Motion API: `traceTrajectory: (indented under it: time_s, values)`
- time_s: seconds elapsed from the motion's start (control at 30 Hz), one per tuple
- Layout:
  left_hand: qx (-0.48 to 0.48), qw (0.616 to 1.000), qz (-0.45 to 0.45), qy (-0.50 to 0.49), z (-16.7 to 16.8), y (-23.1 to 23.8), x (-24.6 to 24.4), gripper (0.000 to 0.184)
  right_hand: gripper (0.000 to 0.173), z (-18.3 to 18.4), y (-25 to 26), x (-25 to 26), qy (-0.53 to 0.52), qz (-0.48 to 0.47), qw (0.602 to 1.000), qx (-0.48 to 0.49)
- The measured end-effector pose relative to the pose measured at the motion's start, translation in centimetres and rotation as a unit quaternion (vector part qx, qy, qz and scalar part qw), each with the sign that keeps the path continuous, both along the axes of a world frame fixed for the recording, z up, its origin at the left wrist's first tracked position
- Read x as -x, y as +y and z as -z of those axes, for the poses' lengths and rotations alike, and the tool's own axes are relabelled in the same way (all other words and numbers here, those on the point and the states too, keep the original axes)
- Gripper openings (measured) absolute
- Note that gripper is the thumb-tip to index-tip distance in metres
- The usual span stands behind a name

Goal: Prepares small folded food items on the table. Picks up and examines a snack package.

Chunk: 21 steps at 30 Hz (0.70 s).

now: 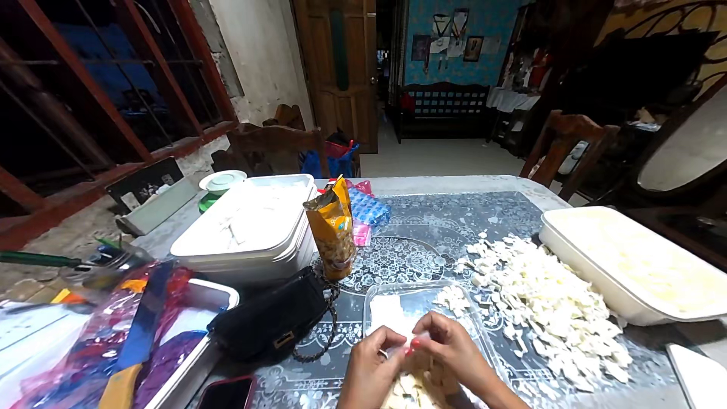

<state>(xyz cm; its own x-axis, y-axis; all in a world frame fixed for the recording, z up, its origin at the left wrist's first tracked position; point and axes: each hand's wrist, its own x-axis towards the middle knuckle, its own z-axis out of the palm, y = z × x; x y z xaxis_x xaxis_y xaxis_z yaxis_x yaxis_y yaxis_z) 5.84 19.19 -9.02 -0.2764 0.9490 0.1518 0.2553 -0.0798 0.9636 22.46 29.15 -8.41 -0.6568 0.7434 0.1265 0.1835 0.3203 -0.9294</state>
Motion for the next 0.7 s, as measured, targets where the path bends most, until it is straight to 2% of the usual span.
traceTrajectory:
  time_s: [0.07, 0.17, 0.23, 0.33, 0.4, 0.5, 0.57, 0.63, 0.7]
  values:
    - [-0.016, 1.000, -0.012, 0.024, 0.2, 0.0, 0.2, 0.011, 0.024, -0.2, 0.6, -0.3, -0.021, -0.015, 1.000, 0.018]
    - [0.013, 0.995, 0.023, -0.099, -0.4, 0.1, 0.6, 0.009, 0.015, -0.3, 1.0, -0.4, -0.056, 0.012, 0.998, 0.008]
    - [0.024, 0.984, 0.018, -0.176, -0.7, 0.3, 0.6, 0.017, 0.017, -0.4, 0.4, -0.2, -0.086, 0.013, 0.996, -0.036]
    - [-0.009, 0.967, -0.026, -0.255, -0.2, 0.6, 0.3, 0.024, 0.017, -0.4, -0.8, 0.1, -0.072, -0.081, 0.990, -0.087]
    - [-0.009, 0.957, -0.045, -0.287, 0.3, 0.9, 0.2, 0.022, 0.017, 0.1, -1.0, 0.2, -0.009, -0.116, 0.990, -0.082]
    - [0.026, 0.964, 0.019, -0.263, 0.5, 0.6, 0.2, 0.019, 0.014, 0.6, -0.4, 0.2, 0.095, -0.060, 0.993, -0.039]
    - [0.011, 0.968, 0.066, -0.242, 0.2, 0.4, 0.4, 0.019, 0.015, 0.6, 0.3, 0.1, 0.072, -0.016, 0.996, -0.054]
    - [-0.015, 0.972, 0.050, -0.228, -0.1, 0.5, 0.8, 0.018, 0.017, 0.5, 0.4, -0.2, 0.012, -0.022, 0.993, -0.115]
    - [-0.015, 0.976, 0.003, -0.217, -0.4, 0.7, 1.2, 0.017, 0.016, 0.7, -0.2, 0.2, -0.010, -0.054, 0.972, -0.228]
